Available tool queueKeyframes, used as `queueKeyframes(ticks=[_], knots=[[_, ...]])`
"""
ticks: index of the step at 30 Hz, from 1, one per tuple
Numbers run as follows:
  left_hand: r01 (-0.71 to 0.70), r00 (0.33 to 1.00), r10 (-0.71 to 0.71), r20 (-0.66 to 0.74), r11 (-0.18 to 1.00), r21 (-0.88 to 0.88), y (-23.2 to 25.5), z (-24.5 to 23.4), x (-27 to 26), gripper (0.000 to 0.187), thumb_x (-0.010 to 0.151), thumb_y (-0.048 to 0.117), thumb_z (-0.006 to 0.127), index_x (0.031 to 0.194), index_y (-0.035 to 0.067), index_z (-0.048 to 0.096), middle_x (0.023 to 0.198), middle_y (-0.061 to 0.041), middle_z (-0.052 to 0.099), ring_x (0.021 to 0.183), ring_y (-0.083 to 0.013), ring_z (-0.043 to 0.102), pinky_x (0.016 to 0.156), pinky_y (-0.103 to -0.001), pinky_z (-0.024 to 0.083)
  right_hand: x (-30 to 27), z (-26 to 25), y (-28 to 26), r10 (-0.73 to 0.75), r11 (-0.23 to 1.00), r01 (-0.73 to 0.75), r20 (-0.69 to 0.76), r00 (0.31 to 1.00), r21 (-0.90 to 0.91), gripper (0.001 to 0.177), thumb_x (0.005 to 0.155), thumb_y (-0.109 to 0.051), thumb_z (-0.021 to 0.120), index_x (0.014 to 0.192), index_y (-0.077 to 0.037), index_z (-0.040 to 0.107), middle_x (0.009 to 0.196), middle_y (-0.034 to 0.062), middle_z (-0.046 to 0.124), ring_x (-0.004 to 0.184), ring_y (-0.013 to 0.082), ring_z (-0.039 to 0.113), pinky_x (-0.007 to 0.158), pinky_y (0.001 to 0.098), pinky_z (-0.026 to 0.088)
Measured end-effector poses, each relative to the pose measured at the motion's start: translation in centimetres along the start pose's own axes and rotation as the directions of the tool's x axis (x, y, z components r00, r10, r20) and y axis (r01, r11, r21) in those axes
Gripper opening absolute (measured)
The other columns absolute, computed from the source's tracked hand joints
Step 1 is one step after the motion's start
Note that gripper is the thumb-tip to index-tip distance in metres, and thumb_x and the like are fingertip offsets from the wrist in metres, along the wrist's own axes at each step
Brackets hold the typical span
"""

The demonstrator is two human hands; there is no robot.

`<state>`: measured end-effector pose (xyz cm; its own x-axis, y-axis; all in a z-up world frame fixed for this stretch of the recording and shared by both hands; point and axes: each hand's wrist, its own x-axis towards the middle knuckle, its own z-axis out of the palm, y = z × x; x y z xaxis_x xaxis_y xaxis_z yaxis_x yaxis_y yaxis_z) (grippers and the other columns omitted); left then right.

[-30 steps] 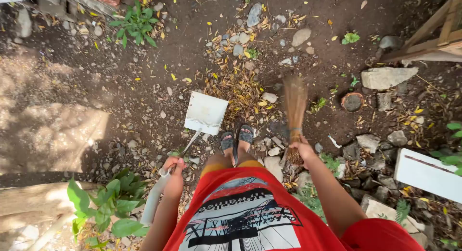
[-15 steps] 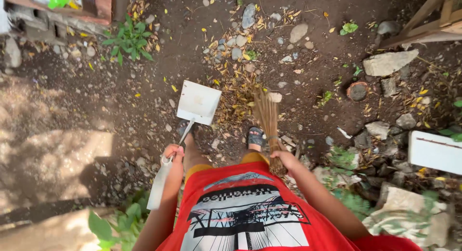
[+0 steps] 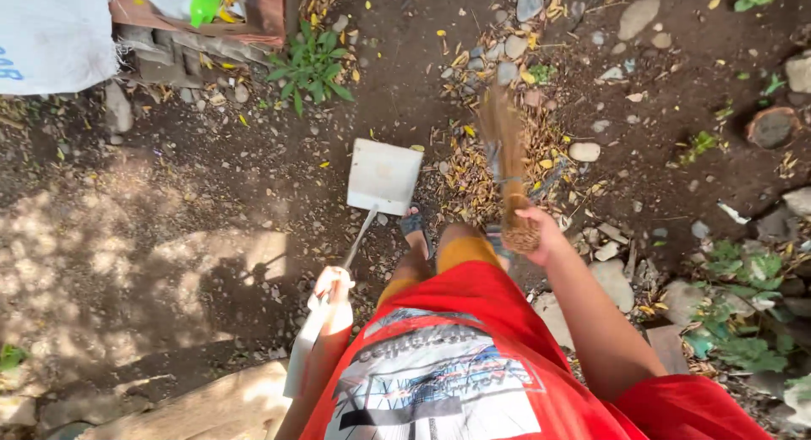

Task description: The recorder uses a hand broom and dustpan to sweep up dry leaves and dirt from an outdoor ground area, then empties the dustpan into a blue bucket.

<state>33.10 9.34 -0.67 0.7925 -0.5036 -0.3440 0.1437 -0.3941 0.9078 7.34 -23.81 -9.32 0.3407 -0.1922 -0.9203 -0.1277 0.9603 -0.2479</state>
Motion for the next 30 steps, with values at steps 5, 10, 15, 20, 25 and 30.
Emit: queueKeyframes(ticks=[5, 10, 15, 20, 25, 30], knots=[[0.094, 0.991, -0.09, -0.096, 0.995, 0.032, 1.6, -2.5, -1.9, 0.017, 0.099, 0.018, 0.063, 0.087, 0.007, 0.059, 0.076, 0.001, 0.054, 0.07, -0.0105, 0.047, 0.064, -0.027, 0.04, 5.1, 10.5, 2.5, 0.208, 0.977, -0.212, 0.166, 0.964, 0.006, 0.073, 0.074, -0.028, 0.068, 0.14, -0.011, 0.042, 0.116, 0.0239, 0.06, 0.104, 0.0433, 0.065, 0.09, 0.0545, 0.058], [0.182, 0.968, -0.166, -0.191, 0.981, 0.073, 1.3, -3.6, -3.1, 0.018, 0.098, 0.019, 0.063, 0.086, 0.007, 0.06, 0.073, 0.001, 0.054, 0.068, -0.0106, 0.047, 0.062, -0.027, 0.04, 13.3, 22.7, 5.9, 0.346, 0.935, -0.354, 0.163, 0.924, 0.024, 0.065, 0.081, -0.027, 0.068, 0.136, -0.004, 0.043, 0.121, 0.0252, 0.058, 0.106, 0.0436, 0.066, 0.093, 0.0558, 0.059], [0.284, 0.93, -0.239, -0.277, 0.949, 0.135, -2.6, -5.1, -3.0, 0.018, 0.097, 0.021, 0.063, 0.085, 0.007, 0.061, 0.071, 0.0, 0.055, 0.066, -0.0107, 0.048, 0.06, -0.028, 0.041, 27.8, 26.2, 10.8, 0.383, 0.885, -0.437, 0.281, 0.88, 0.162, 0.032, 0.082, -0.024, 0.071, 0.104, -0.009, 0.055, 0.088, 0.0126, 0.064, 0.08, 0.0351, 0.065, 0.075, 0.0554, 0.059], [0.349, 0.9, -0.296, -0.319, 0.929, 0.122, -7.0, -6.9, -4.6, 0.018, 0.097, 0.022, 0.063, 0.086, 0.008, 0.062, 0.07, 0.001, 0.055, 0.066, -0.0099, 0.047, 0.059, -0.028, 0.04, 26.1, 23.2, 14.0, 0.229, 0.921, -0.237, 0.065, 0.971, 0.309, 0.028, 0.086, -0.029, 0.063, 0.097, -0.004, 0.059, 0.081, 0.0176, 0.067, 0.073, 0.0382, 0.065, 0.067, 0.0564, 0.056], [0.273, 0.906, -0.25, -0.342, 0.962, 0.018, -10.6, -8.8, -3.9, 0.017, 0.1, 0.02, 0.064, 0.089, 0.009, 0.06, 0.078, 0.002, 0.051, 0.073, -0.0085, 0.045, 0.064, -0.027, 0.038, 14.0, 25.0, 12.4, 0.246, 0.943, -0.252, 0.053, 0.968, 0.218, 0.024, 0.083, -0.03, 0.055, 0.098, -0.012, 0.058, 0.09, 0.0162, 0.07, 0.079, 0.0394, 0.069, 0.072, 0.0572, 0.055], [-0.217, 0.937, 0.245, -0.249, 0.967, 0.133, -16.8, -11.1, 0.9, 0.013, 0.097, 0.009, 0.068, 0.088, 0.008, 0.059, 0.088, 0.002, 0.056, 0.079, -0.0079, 0.052, 0.071, -0.024, 0.043, 18.4, 22.6, 9.1, 0.334, 0.942, -0.334, 0.015, 0.943, 0.039, 0.032, 0.086, -0.032, 0.062, 0.107, -0.008, 0.062, 0.096, 0.0186, 0.066, 0.083, 0.0364, 0.066, 0.074, 0.0528, 0.059]])
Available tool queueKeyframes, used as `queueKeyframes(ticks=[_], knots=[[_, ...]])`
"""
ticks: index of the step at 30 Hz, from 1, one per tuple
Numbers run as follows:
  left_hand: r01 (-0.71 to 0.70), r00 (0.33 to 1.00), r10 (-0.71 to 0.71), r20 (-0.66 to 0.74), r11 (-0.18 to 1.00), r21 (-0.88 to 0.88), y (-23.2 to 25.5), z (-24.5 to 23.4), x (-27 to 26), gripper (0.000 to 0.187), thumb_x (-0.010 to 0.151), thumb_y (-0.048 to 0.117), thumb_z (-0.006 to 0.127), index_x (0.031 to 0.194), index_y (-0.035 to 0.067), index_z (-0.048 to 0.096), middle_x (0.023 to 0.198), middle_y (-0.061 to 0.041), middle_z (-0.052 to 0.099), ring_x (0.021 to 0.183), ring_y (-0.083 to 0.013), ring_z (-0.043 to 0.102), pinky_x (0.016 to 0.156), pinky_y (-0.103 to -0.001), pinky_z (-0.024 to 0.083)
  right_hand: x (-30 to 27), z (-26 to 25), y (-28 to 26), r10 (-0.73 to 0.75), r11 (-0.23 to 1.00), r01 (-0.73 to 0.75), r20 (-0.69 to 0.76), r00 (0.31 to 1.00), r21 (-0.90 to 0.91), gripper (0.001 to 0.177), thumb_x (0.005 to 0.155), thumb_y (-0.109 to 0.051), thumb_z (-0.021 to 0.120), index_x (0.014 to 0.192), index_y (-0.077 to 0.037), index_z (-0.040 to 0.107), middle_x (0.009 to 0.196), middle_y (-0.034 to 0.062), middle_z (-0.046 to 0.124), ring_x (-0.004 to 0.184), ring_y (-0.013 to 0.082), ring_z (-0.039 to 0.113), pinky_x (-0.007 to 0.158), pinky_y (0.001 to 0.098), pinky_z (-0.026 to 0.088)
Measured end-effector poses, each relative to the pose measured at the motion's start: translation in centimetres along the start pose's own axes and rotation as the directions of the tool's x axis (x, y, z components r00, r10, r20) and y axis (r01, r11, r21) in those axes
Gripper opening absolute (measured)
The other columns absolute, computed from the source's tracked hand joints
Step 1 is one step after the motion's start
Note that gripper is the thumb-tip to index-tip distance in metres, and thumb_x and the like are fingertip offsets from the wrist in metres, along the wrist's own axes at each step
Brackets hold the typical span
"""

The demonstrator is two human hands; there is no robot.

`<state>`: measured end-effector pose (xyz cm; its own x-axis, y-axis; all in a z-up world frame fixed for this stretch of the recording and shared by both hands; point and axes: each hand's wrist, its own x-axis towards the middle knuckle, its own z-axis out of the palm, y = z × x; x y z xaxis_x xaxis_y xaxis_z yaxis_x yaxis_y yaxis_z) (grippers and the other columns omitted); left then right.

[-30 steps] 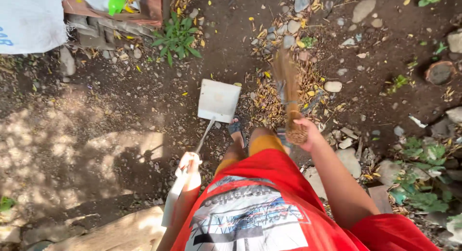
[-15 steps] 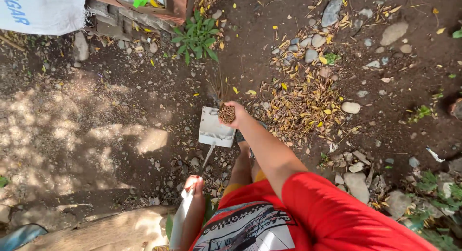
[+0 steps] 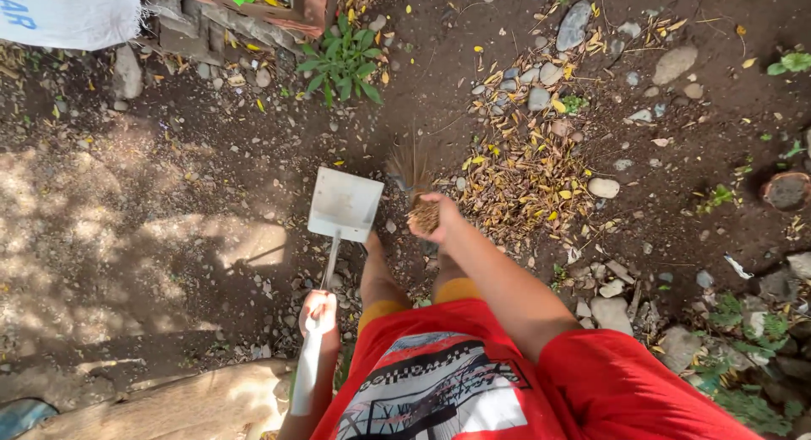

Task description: The recorder uses a hand broom and dustpan to sweep up dry leaves and dirt from an outdoor ground area, then empties the dustpan into a blue bucket.

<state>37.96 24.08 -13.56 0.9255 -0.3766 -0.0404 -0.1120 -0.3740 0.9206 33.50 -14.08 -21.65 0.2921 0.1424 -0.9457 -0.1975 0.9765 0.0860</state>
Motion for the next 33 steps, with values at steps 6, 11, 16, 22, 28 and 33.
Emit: queueKeyframes(ticks=[6, 11, 16, 22, 28, 33], knots=[[-0.017, 0.999, 0.021, 0.03, 0.993, -0.119, 0.2, -2.7, 8.4, 0.016, 0.098, 0.007, 0.068, 0.088, 0.003, 0.055, 0.082, -0.002, 0.053, 0.068, -0.0107, 0.046, 0.063, -0.025, 0.039, -2.0, -5.4, -1.3, -0.208, 0.964, 0.242, -0.259, 0.943, 0.109, 0.044, 0.088, -0.031, 0.061, 0.122, -0.006, 0.053, 0.098, 0.0172, 0.067, 0.086, 0.0351, 0.067, 0.067, 0.0484, 0.058], [0.139, 0.985, -0.135, 0.11, 0.99, -0.029, 1.9, -6.6, 14.9, 0.015, 0.104, 0.008, 0.063, 0.091, 0.003, 0.057, 0.077, -0.005, 0.05, 0.071, -0.0135, 0.046, 0.066, -0.029, 0.039, -4.9, 0.1, 6.8, -0.418, 0.904, 0.423, -0.079, 0.905, 0.063, 0.045, 0.082, -0.024, 0.056, 0.125, -0.016, 0.048, 0.093, 0.0178, 0.064, 0.072, 0.0351, 0.063, 0.056, 0.0498, 0.054], [0.179, 0.98, -0.173, 0.1, 0.982, -0.061, 8.0, -9.2, 19.5, 0.01, 0.106, 0.008, 0.053, 0.097, 0.003, 0.056, 0.087, -0.004, 0.06, 0.08, -0.0136, 0.06, 0.074, -0.029, 0.048, -0.2, 4.5, 12.1, -0.276, 0.959, 0.283, 0.275, 0.921, 0.013, 0.035, 0.093, -0.023, 0.056, 0.119, 0.0, 0.053, 0.091, 0.0202, 0.066, 0.074, 0.0362, 0.067, 0.064, 0.0506, 0.06], [0.085, 0.992, -0.062, 0.111, 0.972, -0.22, 11.3, -10.9, 22.7, 0.011, 0.106, 0.005, 0.051, 0.096, 0.001, 0.054, 0.094, -0.008, 0.058, 0.087, -0.0167, 0.064, 0.083, -0.031, 0.053, 12.9, 14.8, 16.7, 0.113, 0.939, -0.079, 0.081, 0.99, -0.336, 0.022, 0.087, -0.026, 0.059, 0.104, -0.012, 0.064, 0.084, 0.0097, 0.068, 0.072, 0.0319, 0.066, 0.063, 0.0512, 0.057], [0.021, 0.982, -0.004, 0.187, 0.996, -0.089, 11.3, -12.0, 24.7, 0.013, 0.107, 0.002, 0.05, 0.095, -0.001, 0.055, 0.095, -0.007, 0.06, 0.084, -0.0169, 0.06, 0.078, -0.03, 0.051, 20.4, 16.0, 13.8, 0.022, 0.967, -0.022, -0.001, 1.0, -0.253, 0.023, 0.082, -0.02, 0.062, 0.101, -0.009, 0.062, 0.088, 0.0121, 0.072, 0.075, 0.0324, 0.066, 0.066, 0.0504, 0.057], [0.113, 0.973, -0.098, 0.209, 0.992, -0.061, 10.1, -12.4, 24.0, 0.014, 0.106, 0.003, 0.047, 0.096, -0.001, 0.056, 0.093, -0.007, 0.061, 0.079, -0.0143, 0.056, 0.072, -0.028, 0.048, 18.2, 13.9, 21.3, -0.385, 0.919, 0.371, -0.104, 0.917, -0.132, 0.038, 0.079, -0.012, 0.058, 0.117, -0.008, 0.056, 0.085, 0.0147, 0.064, 0.073, 0.0335, 0.064, 0.066, 0.049, 0.056]])
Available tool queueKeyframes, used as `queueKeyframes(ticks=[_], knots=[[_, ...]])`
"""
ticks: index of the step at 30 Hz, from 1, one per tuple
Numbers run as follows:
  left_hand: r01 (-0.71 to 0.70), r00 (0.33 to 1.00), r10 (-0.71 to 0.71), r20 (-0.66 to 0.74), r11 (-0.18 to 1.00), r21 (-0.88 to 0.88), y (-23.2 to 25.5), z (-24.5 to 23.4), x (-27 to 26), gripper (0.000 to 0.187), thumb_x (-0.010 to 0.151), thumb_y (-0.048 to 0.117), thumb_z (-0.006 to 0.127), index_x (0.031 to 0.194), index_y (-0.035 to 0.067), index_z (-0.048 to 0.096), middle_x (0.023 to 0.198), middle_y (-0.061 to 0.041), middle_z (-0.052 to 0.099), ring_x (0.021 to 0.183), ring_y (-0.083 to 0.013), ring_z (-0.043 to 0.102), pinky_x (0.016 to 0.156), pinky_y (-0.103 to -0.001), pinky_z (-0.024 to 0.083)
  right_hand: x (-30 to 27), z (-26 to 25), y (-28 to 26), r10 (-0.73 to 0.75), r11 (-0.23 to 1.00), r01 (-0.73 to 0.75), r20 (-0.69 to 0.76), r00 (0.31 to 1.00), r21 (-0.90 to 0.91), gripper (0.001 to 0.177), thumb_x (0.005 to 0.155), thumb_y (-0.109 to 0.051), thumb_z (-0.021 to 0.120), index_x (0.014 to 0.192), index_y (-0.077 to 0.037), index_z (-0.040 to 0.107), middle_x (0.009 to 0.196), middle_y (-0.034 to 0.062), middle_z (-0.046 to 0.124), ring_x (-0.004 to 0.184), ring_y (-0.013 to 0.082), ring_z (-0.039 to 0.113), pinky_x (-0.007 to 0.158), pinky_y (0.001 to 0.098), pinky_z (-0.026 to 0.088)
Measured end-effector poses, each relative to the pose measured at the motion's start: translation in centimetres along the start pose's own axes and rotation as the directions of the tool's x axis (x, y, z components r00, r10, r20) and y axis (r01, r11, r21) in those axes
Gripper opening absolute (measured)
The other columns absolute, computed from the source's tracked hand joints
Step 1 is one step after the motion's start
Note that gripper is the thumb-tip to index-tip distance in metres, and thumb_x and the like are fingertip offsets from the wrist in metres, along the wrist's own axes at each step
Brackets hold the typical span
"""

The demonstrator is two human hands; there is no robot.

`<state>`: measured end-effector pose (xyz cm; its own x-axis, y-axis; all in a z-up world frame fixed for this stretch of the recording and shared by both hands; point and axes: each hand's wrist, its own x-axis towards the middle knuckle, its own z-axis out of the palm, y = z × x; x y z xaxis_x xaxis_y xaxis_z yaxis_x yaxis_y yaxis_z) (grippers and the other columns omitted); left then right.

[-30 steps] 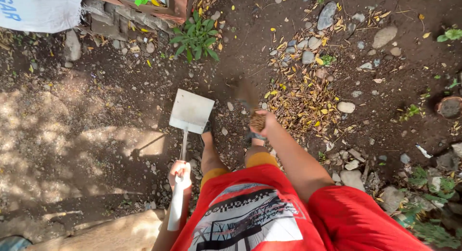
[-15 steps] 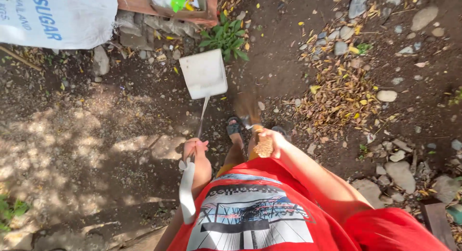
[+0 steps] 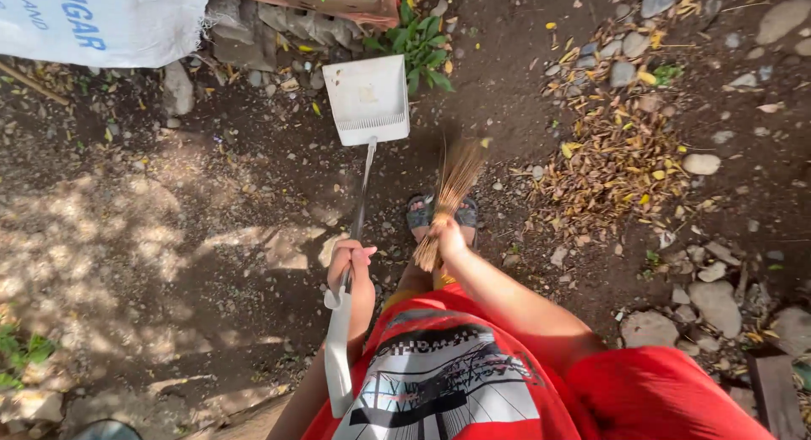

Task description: The recorder uses a hand broom and dustpan to sweep up dry leaves and dirt from an outdoor ground area, then empties the dustpan into a blue bucket.

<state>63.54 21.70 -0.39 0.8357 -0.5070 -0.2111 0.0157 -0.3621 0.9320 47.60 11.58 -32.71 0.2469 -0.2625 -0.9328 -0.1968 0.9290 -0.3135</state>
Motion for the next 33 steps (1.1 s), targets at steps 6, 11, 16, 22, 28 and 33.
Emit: queueKeyframes(ticks=[6, 11, 16, 22, 28, 33], knots=[[-0.047, 0.998, 0.05, 0.049, 0.997, -0.059, 1.1, -0.5, 0.1, 0.017, 0.108, 0.006, 0.048, 0.095, -0.001, 0.056, 0.093, -0.007, 0.058, 0.079, -0.0136, 0.054, 0.073, -0.027, 0.046, -4.7, 2.1, -8.3, 0.256, 0.959, -0.249, 0.036, 0.966, -0.134, 0.033, 0.076, -0.016, 0.062, 0.109, -0.011, 0.061, 0.083, 0.0149, 0.065, 0.069, 0.0311, 0.065, 0.065, 0.0503, 0.056], [-0.021, 0.999, 0.021, 0.05, 1.0, -0.001, 0.2, -1.2, 0.0, 0.021, 0.107, 0.009, 0.049, 0.09, -0.001, 0.057, 0.092, -0.006, 0.059, 0.077, -0.014, 0.055, 0.071, -0.028, 0.045, 0.8, -7.0, -14.6, 0.163, 0.985, -0.157, -0.091, 0.982, 0.074, 0.032, 0.08, -0.019, 0.07, 0.109, -0.007, 0.06, 0.09, 0.0115, 0.063, 0.074, 0.0274, 0.064, 0.066, 0.049, 0.056], [-0.045, 0.999, 0.045, -0.003, 0.999, 0.02, -4.8, -1.5, -0.7, 0.026, 0.106, 0.013, 0.053, 0.084, 0.0, 0.057, 0.087, -0.006, 0.059, 0.074, -0.0145, 0.055, 0.07, -0.028, 0.044, -12.2, -6.8, -23.3, 0.157, 0.971, -0.046, -0.48, 0.863, 0.235, 0.049, 0.084, -0.017, 0.069, 0.127, -0.009, 0.047, 0.106, 0.019, 0.063, 0.091, 0.0321, 0.07, 0.082, 0.0489, 0.062], [0.05, 0.998, -0.052, -0.038, 0.997, -0.056, -12.7, -0.9, -0.5, 0.027, 0.104, 0.017, 0.058, 0.082, 0.001, 0.056, 0.079, -0.006, 0.057, 0.068, -0.0151, 0.054, 0.064, -0.029, 0.045, -8.3, -6.6, -21.1, 0.096, 0.957, -0.049, -0.152, 0.984, 0.286, 0.055, 0.088, -0.026, 0.065, 0.135, -0.006, 0.046, 0.111, 0.0182, 0.057, 0.092, 0.0351, 0.063, 0.082, 0.0556, 0.057], [0.095, 0.995, -0.095, 0.011, 0.995, -0.024, -15.0, -0.4, 1.0, 0.031, 0.101, 0.019, 0.062, 0.077, 0.002, 0.053, 0.077, -0.005, 0.054, 0.065, -0.0132, 0.054, 0.059, -0.029, 0.049, -1.6, 3.5, -23.9, 0.079, 0.976, -0.129, 0.263, 0.962, 0.177, 0.038, 0.082, -0.025, 0.058, 0.119, -0.016, 0.054, 0.103, 0.0173, 0.063, 0.089, 0.0419, 0.066, 0.075, 0.0585, 0.06], [0.166, 0.978, -0.159, 0.134, 0.985, -0.045, -14.4, -0.1, 4.4, 0.028, 0.1, 0.017, 0.062, 0.077, 0.002, 0.055, 0.074, -0.005, 0.052, 0.064, -0.0136, 0.053, 0.06, -0.029, 0.043, 9.7, 6.5, -28.5, 0.185, 0.95, -0.234, 0.231, 0.955, 0.209, 0.035, 0.088, -0.023, 0.068, 0.118, -0.007, 0.06, 0.104, 0.014, 0.069, 0.09, 0.0336, 0.069, 0.077, 0.0515, 0.061]])
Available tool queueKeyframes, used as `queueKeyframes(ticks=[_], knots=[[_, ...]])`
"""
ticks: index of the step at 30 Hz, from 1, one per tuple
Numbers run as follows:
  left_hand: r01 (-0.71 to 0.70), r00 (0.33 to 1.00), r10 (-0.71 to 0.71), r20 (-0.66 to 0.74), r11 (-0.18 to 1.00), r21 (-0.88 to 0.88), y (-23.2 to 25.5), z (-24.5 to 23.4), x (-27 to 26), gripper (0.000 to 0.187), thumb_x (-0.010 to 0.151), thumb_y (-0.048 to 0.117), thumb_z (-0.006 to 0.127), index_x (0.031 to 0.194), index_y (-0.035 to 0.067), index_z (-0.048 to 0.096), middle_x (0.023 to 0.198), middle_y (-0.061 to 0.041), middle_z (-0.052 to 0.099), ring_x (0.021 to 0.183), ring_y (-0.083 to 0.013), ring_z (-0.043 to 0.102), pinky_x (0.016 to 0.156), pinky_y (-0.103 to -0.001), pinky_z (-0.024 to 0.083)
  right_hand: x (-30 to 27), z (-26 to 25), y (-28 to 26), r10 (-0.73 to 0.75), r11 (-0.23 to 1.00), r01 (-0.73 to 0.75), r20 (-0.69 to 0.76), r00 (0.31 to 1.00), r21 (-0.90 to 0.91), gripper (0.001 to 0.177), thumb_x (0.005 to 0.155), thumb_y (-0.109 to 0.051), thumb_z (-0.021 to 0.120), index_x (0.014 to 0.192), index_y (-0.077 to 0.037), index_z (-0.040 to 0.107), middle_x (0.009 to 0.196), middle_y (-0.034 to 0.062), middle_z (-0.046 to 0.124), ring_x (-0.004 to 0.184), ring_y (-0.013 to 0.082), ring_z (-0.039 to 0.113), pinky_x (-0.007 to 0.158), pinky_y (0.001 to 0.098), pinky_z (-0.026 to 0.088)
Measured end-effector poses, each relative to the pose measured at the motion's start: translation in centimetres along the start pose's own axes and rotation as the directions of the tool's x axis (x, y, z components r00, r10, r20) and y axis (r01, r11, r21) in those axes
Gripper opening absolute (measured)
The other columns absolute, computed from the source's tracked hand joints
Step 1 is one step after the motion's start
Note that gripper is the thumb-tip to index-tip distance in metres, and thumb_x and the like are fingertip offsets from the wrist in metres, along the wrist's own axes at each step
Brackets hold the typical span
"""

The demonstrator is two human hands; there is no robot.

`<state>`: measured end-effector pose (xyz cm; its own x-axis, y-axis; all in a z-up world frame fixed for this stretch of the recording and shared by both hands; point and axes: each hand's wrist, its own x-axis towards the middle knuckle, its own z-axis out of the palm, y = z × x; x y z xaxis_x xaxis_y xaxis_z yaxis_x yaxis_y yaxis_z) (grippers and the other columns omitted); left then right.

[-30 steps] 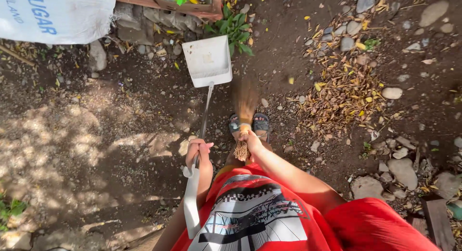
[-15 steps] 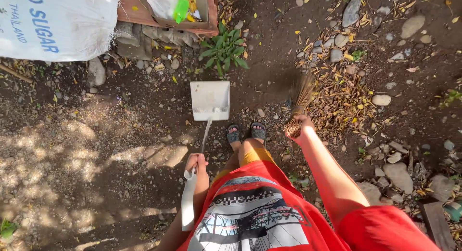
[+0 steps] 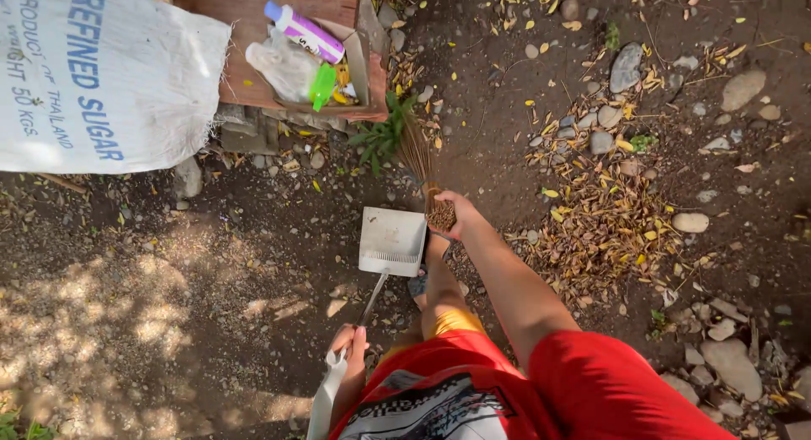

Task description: The recorder uses a hand broom and dustpan to sweep up dry leaves and dirt from an outdoor ground area, then empties the dustpan into a blue bucket.

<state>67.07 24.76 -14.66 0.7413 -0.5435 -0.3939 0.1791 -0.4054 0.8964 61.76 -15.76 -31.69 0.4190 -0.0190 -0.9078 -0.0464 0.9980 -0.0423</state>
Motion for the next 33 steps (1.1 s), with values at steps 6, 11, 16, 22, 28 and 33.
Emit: queueKeyframes(ticks=[6, 11, 16, 22, 28, 33], knots=[[-0.08, 0.997, 0.08, 0.007, 0.996, 0.037, 3.8, 2.7, 4.5, 0.029, 0.098, 0.018, 0.067, 0.078, 0.001, 0.057, 0.073, -0.007, 0.05, 0.063, -0.017, 0.047, 0.059, -0.031, 0.039, 0.6, 5.5, 1.2, -0.309, 0.948, 0.312, -0.053, 0.95, 0.059, 0.032, 0.085, -0.026, 0.061, 0.111, -0.008, 0.058, 0.091, 0.0133, 0.062, 0.075, 0.0345, 0.061, 0.059, 0.0557, 0.053], [-0.069, 0.992, 0.044, 0.122, 0.976, 0.207, 10.8, 4.4, 7.8, 0.026, 0.099, 0.02, 0.063, 0.08, 0.002, 0.061, 0.075, -0.009, 0.057, 0.067, -0.0193, 0.054, 0.064, -0.031, 0.045, 1.3, 5.9, -3.7, -0.096, 0.995, 0.087, -0.231, 0.968, -0.048, 0.037, 0.09, -0.027, 0.063, 0.117, -0.002, 0.059, 0.1, 0.0217, 0.068, 0.082, 0.0351, 0.068, 0.067, 0.0513, 0.057], [-0.04, 0.983, 0.015, 0.181, 0.99, 0.134, 12.1, 6.0, 10.6, 0.026, 0.1, 0.018, 0.061, 0.079, 0.003, 0.061, 0.077, -0.009, 0.059, 0.071, -0.0197, 0.057, 0.067, -0.032, 0.047, -2.5, 10.8, -6.1, -0.08, 0.99, 0.103, -0.224, 0.971, 0.094, 0.036, 0.087, -0.029, 0.06, 0.115, -0.006, 0.058, 0.093, 0.0177, 0.067, 0.074, 0.0352, 0.068, 0.06, 0.0565, 0.057], [-0.203, 0.937, 0.162, 0.31, 0.974, 0.105, 13.5, 7.4, 15.0, 0.023, 0.101, 0.015, 0.062, 0.082, 0.003, 0.061, 0.078, -0.007, 0.057, 0.072, -0.0155, 0.054, 0.067, -0.03, 0.046, 8.6, 2.8, -9.3, -0.063, 0.987, 0.078, -0.11, 0.992, 0.139, 0.031, 0.089, -0.03, 0.056, 0.109, -0.007, 0.058, 0.08, 0.0213, 0.068, 0.065, 0.0379, 0.066, 0.055, 0.0527, 0.053], [0.007, 0.921, -0.012, 0.389, 1.0, 0.014, 14.3, 7.9, 18.8, 0.021, 0.1, 0.012, 0.064, 0.082, 0.003, 0.061, 0.075, -0.005, 0.052, 0.066, -0.012, 0.046, 0.06, -0.028, 0.039, -5.4, 14.2, -10.7, -0.074, 0.997, 0.074, -0.002, 0.997, 0.032, 0.027, 0.088, -0.029, 0.056, 0.108, -0.011, 0.063, 0.085, 0.0118, 0.07, 0.073, 0.0319, 0.07, 0.056, 0.049, 0.059], [-0.118, 0.849, 0.114, 0.516, 0.993, -0.026, 10.7, 7.4, 26.5, 0.024, 0.101, 0.01, 0.063, 0.079, 0.001, 0.058, 0.073, -0.003, 0.052, 0.06, -0.0103, 0.04, 0.055, -0.027, 0.032, 5.8, 14.0, -15.9, 0.032, 0.993, -0.034, -0.022, 0.999, -0.114, 0.024, 0.086, -0.028, 0.063, 0.103, -0.01, 0.064, 0.086, 0.0139, 0.07, 0.074, 0.032, 0.069, 0.065, 0.0495, 0.059]])
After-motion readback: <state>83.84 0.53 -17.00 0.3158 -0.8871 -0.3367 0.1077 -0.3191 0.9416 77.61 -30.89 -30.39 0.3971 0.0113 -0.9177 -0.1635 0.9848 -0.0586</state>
